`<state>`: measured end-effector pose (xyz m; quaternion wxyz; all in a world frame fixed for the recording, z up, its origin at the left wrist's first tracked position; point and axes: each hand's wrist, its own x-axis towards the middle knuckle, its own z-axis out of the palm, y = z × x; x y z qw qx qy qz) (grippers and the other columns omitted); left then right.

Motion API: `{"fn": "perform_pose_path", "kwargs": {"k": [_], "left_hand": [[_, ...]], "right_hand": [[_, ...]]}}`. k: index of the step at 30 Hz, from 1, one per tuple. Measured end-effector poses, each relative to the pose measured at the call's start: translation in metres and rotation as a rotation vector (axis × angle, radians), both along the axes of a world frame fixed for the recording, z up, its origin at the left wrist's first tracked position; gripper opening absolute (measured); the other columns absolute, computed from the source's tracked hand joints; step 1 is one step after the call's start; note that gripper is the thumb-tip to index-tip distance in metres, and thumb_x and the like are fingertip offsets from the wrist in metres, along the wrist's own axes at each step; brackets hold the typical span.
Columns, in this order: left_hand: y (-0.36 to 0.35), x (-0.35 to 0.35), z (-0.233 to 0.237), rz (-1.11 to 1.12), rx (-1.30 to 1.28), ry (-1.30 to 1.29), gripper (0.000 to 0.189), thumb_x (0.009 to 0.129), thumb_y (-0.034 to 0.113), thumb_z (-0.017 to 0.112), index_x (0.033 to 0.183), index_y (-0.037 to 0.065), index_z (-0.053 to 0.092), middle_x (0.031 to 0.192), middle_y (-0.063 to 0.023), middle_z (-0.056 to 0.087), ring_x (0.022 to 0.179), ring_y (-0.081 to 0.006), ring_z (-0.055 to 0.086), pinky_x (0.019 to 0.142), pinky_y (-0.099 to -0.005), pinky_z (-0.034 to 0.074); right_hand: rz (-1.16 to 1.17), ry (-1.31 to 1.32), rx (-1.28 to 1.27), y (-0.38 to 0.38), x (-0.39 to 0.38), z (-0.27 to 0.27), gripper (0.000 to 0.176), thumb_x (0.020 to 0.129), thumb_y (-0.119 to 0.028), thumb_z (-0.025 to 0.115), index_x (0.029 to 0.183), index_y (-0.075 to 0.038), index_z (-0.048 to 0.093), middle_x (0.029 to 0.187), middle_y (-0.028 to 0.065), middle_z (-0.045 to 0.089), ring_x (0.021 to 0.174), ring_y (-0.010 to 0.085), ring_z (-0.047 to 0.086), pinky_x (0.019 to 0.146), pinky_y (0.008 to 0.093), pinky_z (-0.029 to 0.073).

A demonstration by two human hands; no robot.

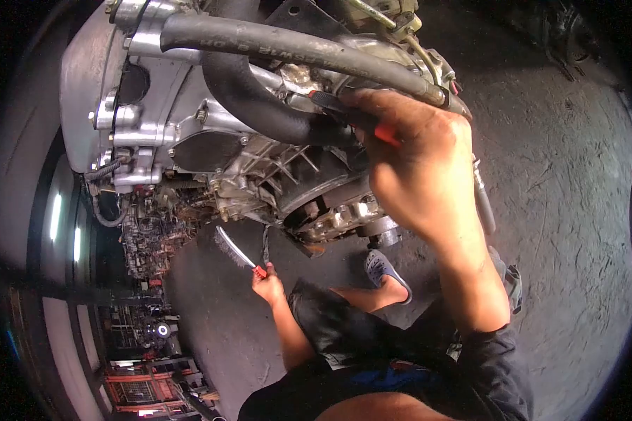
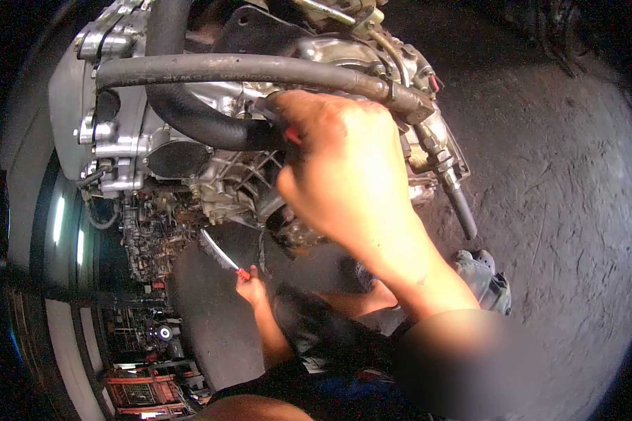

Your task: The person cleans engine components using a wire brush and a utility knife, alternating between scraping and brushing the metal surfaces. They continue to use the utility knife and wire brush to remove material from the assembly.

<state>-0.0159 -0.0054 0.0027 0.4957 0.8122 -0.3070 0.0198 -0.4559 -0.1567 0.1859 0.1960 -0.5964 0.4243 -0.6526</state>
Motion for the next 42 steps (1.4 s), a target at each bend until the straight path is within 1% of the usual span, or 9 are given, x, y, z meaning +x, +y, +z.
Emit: {"fn": "perform_pose_path", "kwargs": {"k": [1, 15, 21, 27, 35, 37, 38, 39, 42], "left_hand": [[0.000, -0.004, 0.002, -0.007, -0.004, -0.018, 0.023, 0.080, 0.005, 0.070, 0.067, 0.002, 0.051, 0.054, -0.0014, 0.051, 0.043, -0.0105, 0.045, 0.040, -0.0283, 0.035], [0.007, 0.020, -0.009, -0.003, -0.030, -0.047, 0.018, 0.079, 0.008, 0.072, 0.077, -0.001, 0.057, 0.063, -0.0026, 0.054, 0.049, -0.0107, 0.044, 0.045, -0.0291, 0.038], [0.018, 0.046, -0.032, 0.019, -0.068, -0.186, 0.023, 0.079, 0.014, 0.075, 0.079, -0.003, 0.060, 0.067, -0.0051, 0.057, 0.060, -0.0120, 0.049, 0.056, -0.0310, 0.043], [0.030, -0.011, 0.018, 0.017, -0.056, -0.286, 0.031, 0.076, 0.019, 0.079, 0.072, -0.002, 0.056, 0.062, -0.0015, 0.051, 0.060, -0.0090, 0.042, 0.057, -0.0259, 0.041], [0.047, -0.047, 0.028, -0.243, -0.142, -0.302, 0.025, 0.073, 0.018, 0.079, 0.070, 0.003, 0.059, 0.060, -0.0068, 0.060, 0.056, -0.0065, 0.054, 0.052, -0.0251, 0.046], [0.048, -0.055, 0.033, -0.225, -0.090, -0.451, 0.021, 0.068, 0.018, 0.081, 0.072, 0.007, 0.063, 0.065, -0.0068, 0.064, 0.056, -0.0172, 0.062, 0.051, -0.0282, 0.048], [0.049, -0.059, 0.036, -0.238, -0.087, -0.492, 0.021, 0.066, 0.019, 0.081, 0.074, 0.009, 0.065, 0.066, -0.0057, 0.065, 0.056, -0.0205, 0.063, 0.050, -0.0296, 0.049], [0.051, -0.063, 0.040, -0.214, -0.068, -0.527, 0.021, 0.065, 0.018, 0.081, 0.075, 0.009, 0.065, 0.066, -0.0052, 0.065, 0.057, -0.0204, 0.064, 0.050, -0.0302, 0.049], [0.056, -0.064, 0.043, -0.139, -0.055, -0.597, 0.021, 0.063, 0.018, 0.081, 0.077, 0.010, 0.067, 0.067, -0.0043, 0.065, 0.058, -0.0208, 0.065, 0.050, -0.0319, 0.049]], "right_hand": [[-0.020, -0.087, -0.087, -0.002, 0.005, -0.003, 0.036, 0.059, 0.003, 0.057, 0.093, -0.003, 0.067, 0.073, 0.0180, 0.064, 0.075, 0.0361, 0.064, 0.069, 0.0413, 0.051], [0.020, -0.106, 0.022, 0.019, -0.017, 0.013, 0.027, 0.075, 0.006, 0.063, 0.101, 0.000, 0.069, 0.089, 0.0066, 0.070, 0.079, 0.0088, 0.063, 0.073, 0.0222, 0.049], [-0.091, 0.026, 0.024, 0.057, -0.048, 0.033, 0.028, 0.077, 0.003, 0.068, 0.105, 0.002, 0.067, 0.092, 0.0075, 0.068, 0.081, 0.0126, 0.062, 0.072, 0.0231, 0.049], [-0.206, -0.096, -0.219, 0.079, -0.114, 0.007, 0.048, 0.079, -0.020, 0.068, 0.116, 0.009, 0.056, 0.104, 0.0229, 0.063, 0.071, 0.0140, 0.058, 0.059, 0.0217, 0.045], [0.273, -0.138, 0.019, 0.084, 0.058, 0.011, 0.039, 0.079, -0.007, 0.065, 0.115, 0.004, 0.056, 0.097, 0.0165, 0.065, 0.060, 0.0112, 0.055, 0.047, 0.0230, 0.044], [0.685, -0.414, 0.475, 0.093, 0.093, 0.005, 0.025, 0.086, -0.003, 0.061, 0.111, 0.000, 0.062, 0.103, 0.0128, 0.065, 0.080, 0.0171, 0.063, 0.055, 0.0262, 0.052], [0.566, 0.001, 0.347, 0.087, 0.108, -0.010, 0.033, 0.083, 0.000, 0.060, 0.116, -0.001, 0.058, 0.102, 0.0126, 0.065, 0.072, 0.0164, 0.061, 0.052, 0.0286, 0.051], [0.859, -0.438, 0.589, 0.091, 0.125, -0.014, 0.030, 0.082, 0.001, 0.060, 0.113, 0.000, 0.059, 0.100, 0.0129, 0.065, 0.067, 0.0170, 0.061, 0.051, 0.0285, 0.051], [0.904, -0.439, 0.781, 0.082, 0.147, -0.044, 0.024, 0.082, 0.003, 0.059, 0.106, 0.004, 0.060, 0.105, 0.0136, 0.063, 0.088, 0.0240, 0.063, 0.059, 0.0304, 0.054]]}}
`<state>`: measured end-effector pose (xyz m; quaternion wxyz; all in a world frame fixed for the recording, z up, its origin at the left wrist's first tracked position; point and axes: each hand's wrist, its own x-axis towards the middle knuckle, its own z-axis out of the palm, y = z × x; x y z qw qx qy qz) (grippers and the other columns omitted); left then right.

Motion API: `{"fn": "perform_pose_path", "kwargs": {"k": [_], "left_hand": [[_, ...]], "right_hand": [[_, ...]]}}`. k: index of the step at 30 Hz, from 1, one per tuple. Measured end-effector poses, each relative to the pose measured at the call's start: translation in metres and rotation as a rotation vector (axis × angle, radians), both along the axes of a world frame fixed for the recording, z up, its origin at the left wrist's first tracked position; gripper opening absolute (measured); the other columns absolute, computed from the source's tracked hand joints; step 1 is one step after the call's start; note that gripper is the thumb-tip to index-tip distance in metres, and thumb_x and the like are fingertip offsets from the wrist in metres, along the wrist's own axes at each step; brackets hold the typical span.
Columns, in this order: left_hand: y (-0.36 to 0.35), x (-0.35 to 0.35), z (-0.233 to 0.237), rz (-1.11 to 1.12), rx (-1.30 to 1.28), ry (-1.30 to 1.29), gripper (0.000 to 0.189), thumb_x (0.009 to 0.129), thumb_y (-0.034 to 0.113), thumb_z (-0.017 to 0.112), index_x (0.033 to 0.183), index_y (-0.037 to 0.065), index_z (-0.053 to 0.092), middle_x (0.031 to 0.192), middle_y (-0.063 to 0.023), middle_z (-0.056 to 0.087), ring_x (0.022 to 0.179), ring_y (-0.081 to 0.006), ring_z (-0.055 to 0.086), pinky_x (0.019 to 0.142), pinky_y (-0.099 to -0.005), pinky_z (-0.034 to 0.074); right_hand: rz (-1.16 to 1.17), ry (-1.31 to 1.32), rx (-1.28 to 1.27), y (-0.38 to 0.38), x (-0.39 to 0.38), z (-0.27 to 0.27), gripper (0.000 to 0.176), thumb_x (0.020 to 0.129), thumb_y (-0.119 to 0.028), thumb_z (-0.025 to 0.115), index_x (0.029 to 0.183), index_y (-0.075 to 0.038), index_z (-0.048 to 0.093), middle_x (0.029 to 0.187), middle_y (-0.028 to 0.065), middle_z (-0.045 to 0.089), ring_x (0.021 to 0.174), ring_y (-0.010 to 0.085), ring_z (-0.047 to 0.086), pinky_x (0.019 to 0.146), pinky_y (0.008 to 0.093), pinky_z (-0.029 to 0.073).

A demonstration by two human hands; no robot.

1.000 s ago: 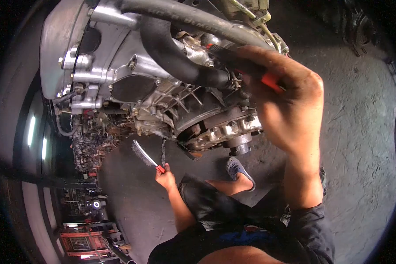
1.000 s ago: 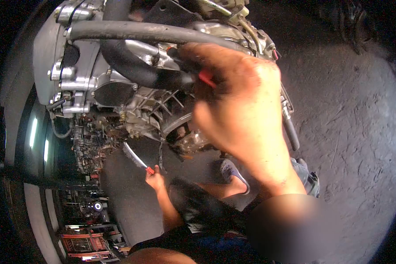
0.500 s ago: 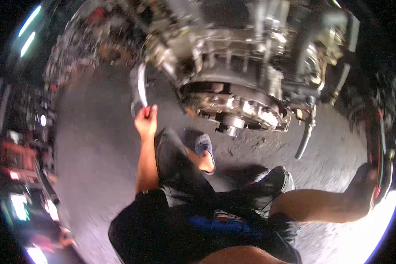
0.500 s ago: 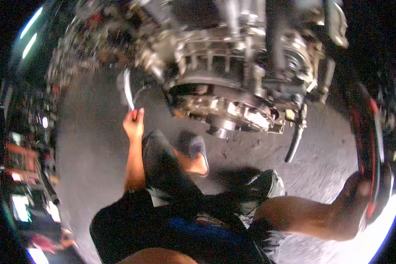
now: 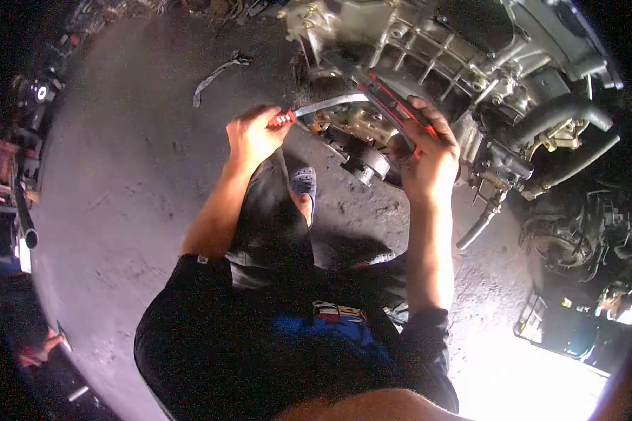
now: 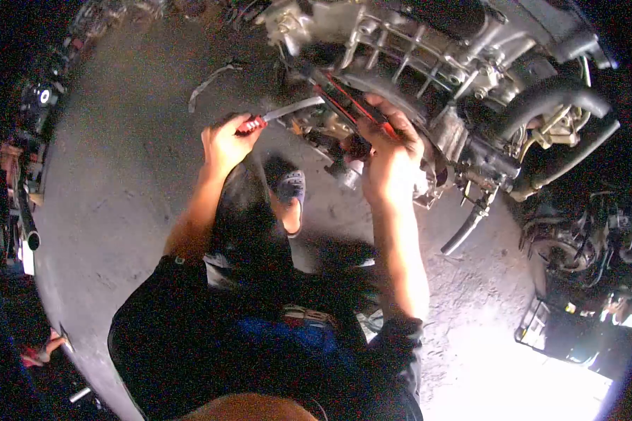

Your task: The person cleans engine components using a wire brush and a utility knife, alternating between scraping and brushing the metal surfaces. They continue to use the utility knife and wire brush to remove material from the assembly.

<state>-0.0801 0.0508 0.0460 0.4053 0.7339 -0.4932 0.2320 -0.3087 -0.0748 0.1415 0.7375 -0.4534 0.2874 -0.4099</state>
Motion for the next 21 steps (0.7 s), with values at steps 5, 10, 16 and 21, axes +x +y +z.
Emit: {"fn": "perform_pose_path", "kwargs": {"k": [5, 10, 16, 21], "left_hand": [[0.004, 0.012, -0.007, 0.099, 0.011, 0.003, 0.021, 0.064, 0.023, 0.080, 0.079, 0.011, 0.070, 0.068, -0.0063, 0.066, 0.061, -0.0248, 0.066, 0.051, -0.0344, 0.050], [0.003, 0.022, -0.014, 0.175, 0.036, 0.013, 0.030, 0.062, 0.030, 0.083, 0.084, 0.012, 0.074, 0.069, -0.0092, 0.067, 0.060, -0.0241, 0.067, 0.054, -0.0336, 0.053], [0.002, 0.020, -0.013, 0.210, 0.031, 0.058, 0.028, 0.063, 0.031, 0.083, 0.084, 0.015, 0.074, 0.068, -0.0076, 0.067, 0.061, -0.0237, 0.067, 0.055, -0.0329, 0.052], [-0.001, 0.020, -0.016, 0.188, 0.033, 0.103, 0.026, 0.067, 0.035, 0.079, 0.078, 0.013, 0.072, 0.064, -0.0067, 0.065, 0.059, -0.0288, 0.064, 0.052, -0.0350, 0.050]], "right_hand": [[-0.047, 0.002, -0.001, -0.007, 0.006, -0.020, 0.030, 0.081, 0.002, 0.056, 0.111, 0.003, 0.058, 0.110, 0.0125, 0.062, 0.085, 0.0243, 0.062, 0.058, 0.0311, 0.053], [-0.066, 0.087, 0.081, -0.014, -0.012, -0.021, 0.035, 0.081, -0.003, 0.056, 0.115, 0.002, 0.057, 0.111, 0.0114, 0.062, 0.077, 0.0203, 0.060, 0.053, 0.0281, 0.050], [-0.194, 0.030, -0.079, -0.014, -0.019, -0.018, 0.030, 0.079, 0.002, 0.059, 0.109, 0.004, 0.061, 0.102, 0.0124, 0.064, 0.076, 0.0183, 0.063, 0.045, 0.0254, 0.048], [-0.253, 0.145, -0.272, -0.016, -0.032, -0.020, 0.029, 0.078, 0.005, 0.062, 0.107, 0.001, 0.064, 0.095, 0.0100, 0.066, 0.081, 0.0172, 0.062, 0.060, 0.0264, 0.052]]}}
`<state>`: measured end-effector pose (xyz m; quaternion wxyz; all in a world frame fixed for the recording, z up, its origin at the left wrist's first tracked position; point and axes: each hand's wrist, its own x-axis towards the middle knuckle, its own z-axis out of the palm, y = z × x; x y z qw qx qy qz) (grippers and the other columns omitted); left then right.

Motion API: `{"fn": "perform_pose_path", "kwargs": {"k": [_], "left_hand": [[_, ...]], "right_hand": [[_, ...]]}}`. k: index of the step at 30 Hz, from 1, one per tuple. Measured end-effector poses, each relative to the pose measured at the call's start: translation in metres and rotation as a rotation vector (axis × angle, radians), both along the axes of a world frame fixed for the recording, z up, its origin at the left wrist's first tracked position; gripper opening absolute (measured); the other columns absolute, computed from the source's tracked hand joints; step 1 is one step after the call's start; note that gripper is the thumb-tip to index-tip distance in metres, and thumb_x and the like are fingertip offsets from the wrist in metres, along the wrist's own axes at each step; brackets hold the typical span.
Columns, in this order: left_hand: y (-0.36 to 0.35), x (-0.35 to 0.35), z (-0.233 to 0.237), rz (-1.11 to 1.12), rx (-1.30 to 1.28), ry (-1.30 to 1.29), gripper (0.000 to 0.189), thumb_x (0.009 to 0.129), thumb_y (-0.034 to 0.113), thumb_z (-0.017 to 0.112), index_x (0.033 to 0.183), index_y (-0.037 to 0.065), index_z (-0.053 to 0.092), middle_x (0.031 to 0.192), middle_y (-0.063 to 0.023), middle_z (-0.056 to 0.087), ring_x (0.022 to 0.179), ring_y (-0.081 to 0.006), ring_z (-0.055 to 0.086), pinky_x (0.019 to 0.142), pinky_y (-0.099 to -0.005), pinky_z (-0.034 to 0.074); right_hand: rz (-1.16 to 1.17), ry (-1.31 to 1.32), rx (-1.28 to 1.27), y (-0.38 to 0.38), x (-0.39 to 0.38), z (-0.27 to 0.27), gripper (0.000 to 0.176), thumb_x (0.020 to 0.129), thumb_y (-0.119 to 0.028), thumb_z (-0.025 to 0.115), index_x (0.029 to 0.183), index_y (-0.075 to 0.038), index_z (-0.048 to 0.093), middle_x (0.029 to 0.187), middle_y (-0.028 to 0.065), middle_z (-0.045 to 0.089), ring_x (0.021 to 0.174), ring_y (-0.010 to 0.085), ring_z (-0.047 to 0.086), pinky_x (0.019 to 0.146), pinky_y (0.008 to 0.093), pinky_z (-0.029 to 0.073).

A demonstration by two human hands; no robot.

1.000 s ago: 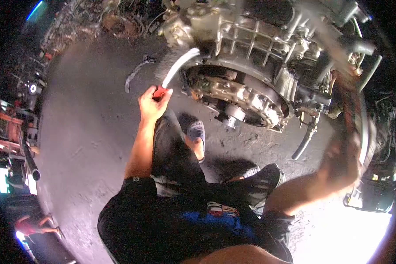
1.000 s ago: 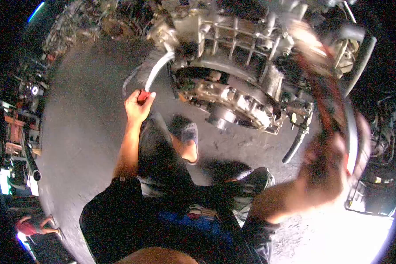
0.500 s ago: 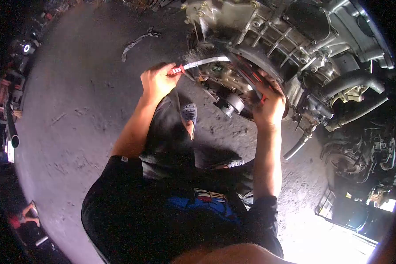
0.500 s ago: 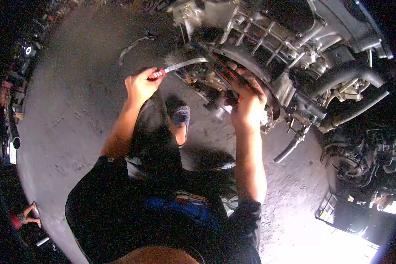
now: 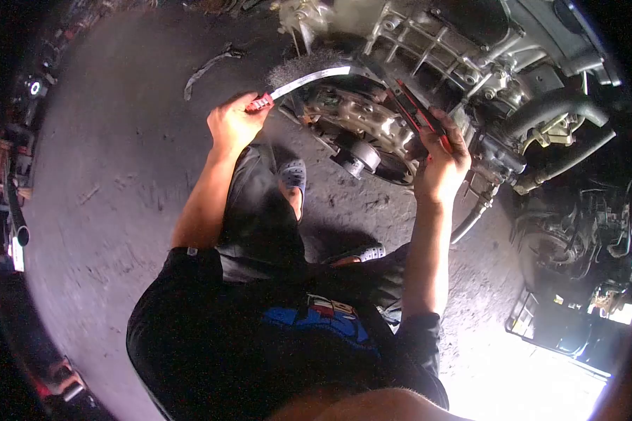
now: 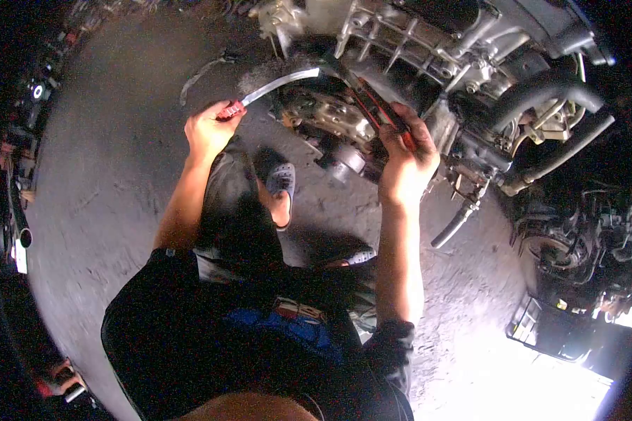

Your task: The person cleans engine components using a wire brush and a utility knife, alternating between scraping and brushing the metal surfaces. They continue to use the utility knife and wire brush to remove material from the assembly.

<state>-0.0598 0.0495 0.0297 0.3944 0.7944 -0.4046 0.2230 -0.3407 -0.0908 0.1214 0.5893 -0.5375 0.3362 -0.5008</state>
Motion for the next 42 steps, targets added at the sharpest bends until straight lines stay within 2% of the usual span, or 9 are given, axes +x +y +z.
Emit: {"fn": "perform_pose_path", "kwargs": {"k": [4, 6, 8, 10, 14, 19, 25, 32, 42], "left_hand": [[0.000, 0.009, -0.003, -0.048, 0.019, 0.074, 0.029, 0.067, 0.034, 0.081, 0.077, 0.009, 0.071, 0.064, -0.0089, 0.065, 0.056, -0.0242, 0.064, 0.053, -0.0320, 0.049], [0.000, 0.022, -0.011, -0.239, -0.195, 0.383, 0.027, 0.069, 0.022, 0.084, 0.078, 0.001, 0.071, 0.063, -0.0038, 0.065, 0.058, -0.0070, 0.056, 0.052, -0.0260, 0.044], [0.001, 0.023, -0.003, -0.081, -0.346, 1.001, 0.026, 0.073, 0.017, 0.081, 0.091, 0.001, 0.070, 0.066, 0.0034, 0.057, 0.052, -0.0031, 0.047, 0.044, -0.0184, 0.033], [0.002, 0.038, -0.006, -0.083, -0.447, 1.192, 0.028, 0.078, 0.017, 0.076, 0.101, 0.005, 0.065, 0.070, 0.0038, 0.055, 0.048, -0.0019, 0.041, 0.039, -0.0186, 0.027], [0.020, 0.115, -0.057, -0.063, -0.182, 1.371, 0.020, 0.085, 0.032, 0.069, 0.085, 0.021, 0.052, 0.066, 0.0084, 0.047, 0.045, -0.0049, 0.036, 0.036, -0.0226, 0.028], [0.019, 0.155, -0.094, -0.105, 0.117, 1.261, 0.018, 0.086, 0.030, 0.067, 0.082, 0.020, 0.052, 0.066, 0.0071, 0.047, 0.051, -0.0048, 0.042, 0.041, -0.0215, 0.032], [-0.003, 0.133, -0.089, -0.274, 0.267, 1.311, 0.020, 0.091, 0.034, 0.060, 0.098, 0.016, 0.058, 0.081, 0.0023, 0.062, 0.067, -0.0102, 0.056, 0.056, -0.0254, 0.042], [-0.019, 0.139, -0.096, -0.191, 0.354, 1.339, 0.035, 0.087, 0.036, 0.066, 0.109, 0.011, 0.057, 0.088, -0.0007, 0.062, 0.081, -0.0149, 0.057, 0.073, -0.0294, 0.041], [-0.025, 0.140, -0.090, -0.046, 0.399, 1.225, 0.029, 0.084, 0.033, 0.069, 0.101, 0.011, 0.060, 0.078, -0.0017, 0.061, 0.067, -0.0146, 0.057, 0.059, -0.0293, 0.047]], "right_hand": [[-0.241, 0.153, -0.437, 0.009, -0.016, 0.016, 0.028, 0.077, 0.000, 0.067, 0.104, 0.001, 0.067, 0.088, 0.0055, 0.067, 0.076, 0.0081, 0.058, 0.067, 0.0205, 0.047], [-0.280, -0.053, -0.606, 0.022, -0.042, 0.046, 0.025, 0.075, 0.008, 0.061, 0.100, 0.007, 0.065, 0.090, 0.0135, 0.067, 0.066, 0.0112, 0.059, 0.063, 0.0231, 0.049], [-0.585, -0.068, -0.838, 0.025, -0.075, 0.068, 0.027, 0.075, 0.012, 0.059, 0.101, 0.009, 0.062, 0.095, 0.0216, 0.067, 0.064, 0.0164, 0.061, 0.059, 0.0267, 0.050], [-0.710, -0.275, -0.790, 0.035, -0.106, 0.084, 0.032, 0.072, 0.013, 0.058, 0.104, 0.007, 0.062, 0.096, 0.0221, 0.067, 0.060, 0.0163, 0.059, 0.054, 0.0257, 0.050], [-1.003, 0.180, -0.622, 0.044, -0.146, 0.100, 0.029, 0.076, 0.006, 0.065, 0.104, 0.005, 0.064, 0.080, 0.0120, 0.065, 0.057, 0.0112, 0.056, 0.052, 0.0203, 0.044], [-0.891, 0.320, -0.660, 0.012, -0.140, 0.088, 0.031, 0.072, 0.006, 0.070, 0.102, 0.000, 0.067, 0.088, 0.0097, 0.070, 0.080, 0.0134, 0.065, 0.074, 0.0252, 0.050], [-0.835, 0.342, -0.522, -0.044, -0.099, 0.041, 0.034, 0.072, 0.002, 0.070, 0.106, -0.003, 0.065, 0.091, 0.0160, 0.068, 0.084, 0.0263, 0.069, 0.074, 0.0317, 0.052], [-0.824, 0.107, -0.608, -0.070, -0.088, 0.031, 0.033, 0.072, 0.001, 0.069, 0.104, -0.006, 0.065, 0.087, 0.0152, 0.067, 0.079, 0.0282, 0.067, 0.071, 0.0325, 0.051], [-0.717, 0.185, -0.611, -0.082, -0.107, 0.049, 0.028, 0.061, -0.004, 0.060, 0.089, -0.005, 0.067, 0.069, 0.0149, 0.063, 0.068, 0.0327, 0.064, 0.065, 0.0400, 0.050]]}}
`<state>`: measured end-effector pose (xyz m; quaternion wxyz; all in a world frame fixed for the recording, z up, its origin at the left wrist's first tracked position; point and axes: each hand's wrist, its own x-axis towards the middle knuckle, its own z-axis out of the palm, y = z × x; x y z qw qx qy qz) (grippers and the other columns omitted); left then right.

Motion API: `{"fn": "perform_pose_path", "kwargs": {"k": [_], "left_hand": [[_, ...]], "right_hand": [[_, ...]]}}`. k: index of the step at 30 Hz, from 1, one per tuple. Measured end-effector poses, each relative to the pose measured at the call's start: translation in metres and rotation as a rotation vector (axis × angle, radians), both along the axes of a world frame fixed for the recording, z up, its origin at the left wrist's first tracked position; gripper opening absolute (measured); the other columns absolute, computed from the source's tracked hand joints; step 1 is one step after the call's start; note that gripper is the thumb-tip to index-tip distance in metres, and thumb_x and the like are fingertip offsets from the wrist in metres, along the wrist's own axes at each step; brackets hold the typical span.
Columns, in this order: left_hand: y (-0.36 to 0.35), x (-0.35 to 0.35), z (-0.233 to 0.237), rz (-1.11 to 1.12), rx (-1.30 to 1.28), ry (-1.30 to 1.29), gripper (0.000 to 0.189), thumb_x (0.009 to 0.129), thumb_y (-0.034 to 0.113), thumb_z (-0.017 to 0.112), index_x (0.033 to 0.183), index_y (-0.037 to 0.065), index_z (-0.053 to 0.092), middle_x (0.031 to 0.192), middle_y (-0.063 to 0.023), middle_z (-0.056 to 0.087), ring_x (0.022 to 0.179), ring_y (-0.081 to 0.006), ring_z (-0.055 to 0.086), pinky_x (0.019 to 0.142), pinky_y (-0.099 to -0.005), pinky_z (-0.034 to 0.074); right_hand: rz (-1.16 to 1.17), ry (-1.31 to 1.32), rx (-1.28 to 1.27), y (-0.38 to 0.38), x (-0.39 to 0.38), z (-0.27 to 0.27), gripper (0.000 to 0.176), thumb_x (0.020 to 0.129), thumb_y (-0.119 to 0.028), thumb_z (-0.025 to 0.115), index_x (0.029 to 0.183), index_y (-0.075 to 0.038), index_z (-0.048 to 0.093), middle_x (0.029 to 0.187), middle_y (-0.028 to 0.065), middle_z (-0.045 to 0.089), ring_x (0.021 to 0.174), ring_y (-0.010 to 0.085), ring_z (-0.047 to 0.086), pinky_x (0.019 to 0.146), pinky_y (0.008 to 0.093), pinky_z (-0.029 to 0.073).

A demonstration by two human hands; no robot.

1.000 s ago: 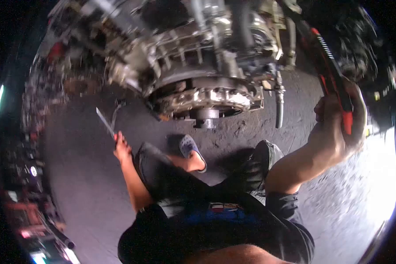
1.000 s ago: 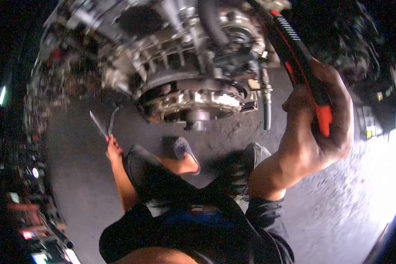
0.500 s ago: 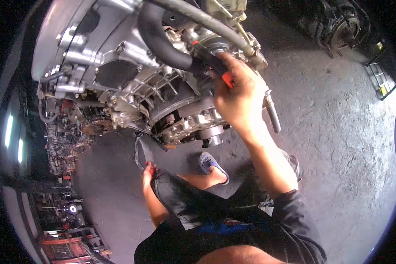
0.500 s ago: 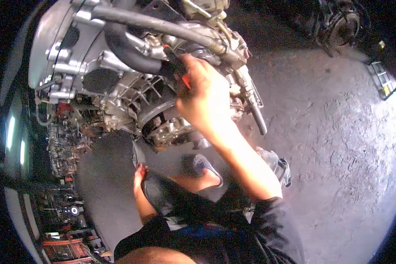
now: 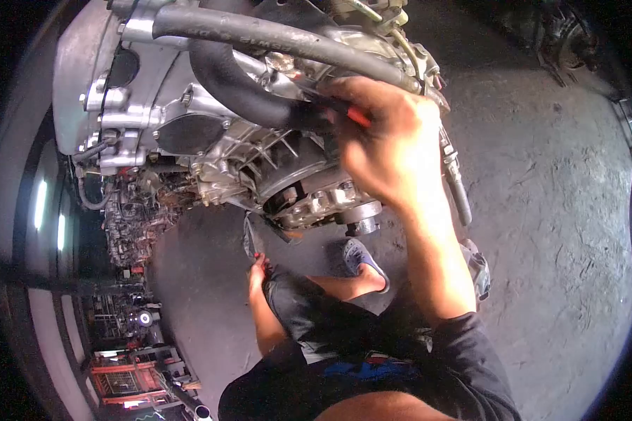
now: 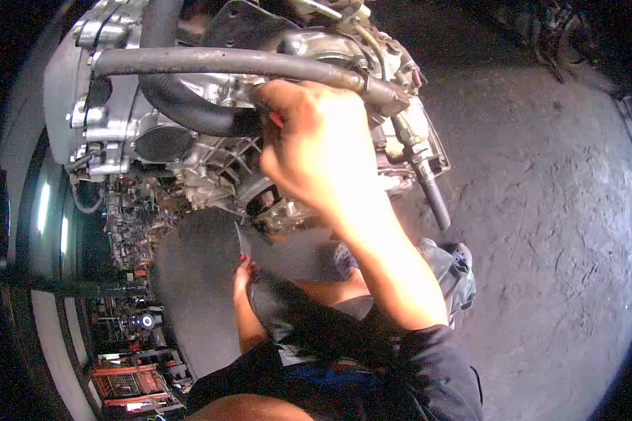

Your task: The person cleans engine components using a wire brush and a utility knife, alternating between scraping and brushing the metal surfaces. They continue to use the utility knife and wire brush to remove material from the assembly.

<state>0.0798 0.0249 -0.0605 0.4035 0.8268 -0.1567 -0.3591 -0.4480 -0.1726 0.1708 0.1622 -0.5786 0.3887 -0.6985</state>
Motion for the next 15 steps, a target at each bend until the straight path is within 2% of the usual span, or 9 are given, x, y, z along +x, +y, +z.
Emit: {"fn": "perform_pose_path", "kwargs": {"k": [3, 4, 7, 9, 10, 12, 15], "left_hand": [[-0.003, -0.004, 0.005, 0.004, 0.045, -0.002, 0.028, 0.084, 0.030, 0.070, 0.100, 0.010, 0.060, 0.079, -0.0038, 0.062, 0.066, -0.0152, 0.058, 0.058, -0.0307, 0.047], [-0.004, -0.004, 0.004, 0.006, -0.011, -0.010, 0.028, 0.084, 0.028, 0.070, 0.100, 0.009, 0.060, 0.079, -0.0046, 0.062, 0.065, -0.0154, 0.058, 0.057, -0.0308, 0.048], [0.004, 0.014, -0.015, 0.020, -0.143, -0.016, 0.027, 0.084, 0.023, 0.070, 0.101, 0.005, 0.060, 0.078, -0.0067, 0.062, 0.061, -0.0159, 0.058, 0.055, -0.0309, 0.048], [0.011, 0.043, -0.034, 0.038, -0.200, 0.005, 0.027, 0.085, 0.021, 0.069, 0.102, 0.003, 0.060, 0.077, -0.0079, 0.062, 0.059, -0.0162, 0.057, 0.052, -0.0303, 0.048], [0.009, 0.028, -0.024, 0.077, -0.178, -0.063, 0.028, 0.085, 0.021, 0.069, 0.103, 0.002, 0.060, 0.076, -0.0078, 0.062, 0.058, -0.0161, 0.057, 0.052, -0.0303, 0.048], [0.002, -0.020, 0.011, 0.153, -0.134, -0.199, 0.030, 0.086, 0.022, 0.068, 0.105, 0.001, 0.060, 0.074, -0.0077, 0.062, 0.056, -0.0160, 0.056, 0.050, -0.0304, 0.048], [0.005, -0.011, 0.010, 0.085, -0.189, -0.237, 0.031, 0.086, 0.025, 0.068, 0.103, 0.000, 0.062, 0.074, -0.0070, 0.062, 0.055, -0.0149, 0.055, 0.048, -0.0302, 0.047]], "right_hand": [[-0.013, -0.012, 0.061, 0.000, 0.001, 0.015, 0.024, 0.061, -0.004, 0.060, 0.084, -0.004, 0.066, 0.065, 0.0168, 0.062, 0.065, 0.0342, 0.064, 0.065, 0.0413, 0.051], [-0.002, 0.065, 0.066, 0.002, -0.001, 0.022, 0.022, 0.060, -0.005, 0.059, 0.081, -0.003, 0.066, 0.063, 0.0183, 0.061, 0.064, 0.0355, 0.064, 0.064, 0.0426, 0.051], [0.004, -0.087, -0.007, -0.001, 0.009, 0.019, 0.022, 0.059, -0.005, 0.060, 0.081, -0.003, 0.066, 0.063, 0.0191, 0.061, 0.064, 0.0361, 0.063, 0.065, 0.0422, 0.051], [0.012, 0.015, 0.065, 0.002, 0.005, 0.020, 0.024, 0.060, -0.005, 0.060, 0.083, -0.003, 0.066, 0.065, 0.0192, 0.061, 0.066, 0.0356, 0.064, 0.066, 0.0418, 0.051], [0.012, 0.066, 0.098, 0.003, 0.003, 0.021, 0.025, 0.060, -0.006, 0.060, 0.084, -0.003, 0.066, 0.065, 0.0193, 0.061, 0.066, 0.0354, 0.064, 0.066, 0.0416, 0.051], [0.038, 0.004, 0.051, 0.003, 0.001, 0.021, 0.026, 0.059, -0.006, 0.060, 0.085, -0.003, 0.066, 0.066, 0.0191, 0.062, 0.067, 0.0351, 0.064, 0.066, 0.0415, 0.051], [-0.004, -0.079, -0.084, -0.003, 0.011, 0.014, 0.029, 0.059, -0.003, 0.060, 0.087, -0.003, 0.067, 0.069, 0.0179, 0.063, 0.069, 0.0348, 0.065, 0.067, 0.0402, 0.052]]}}
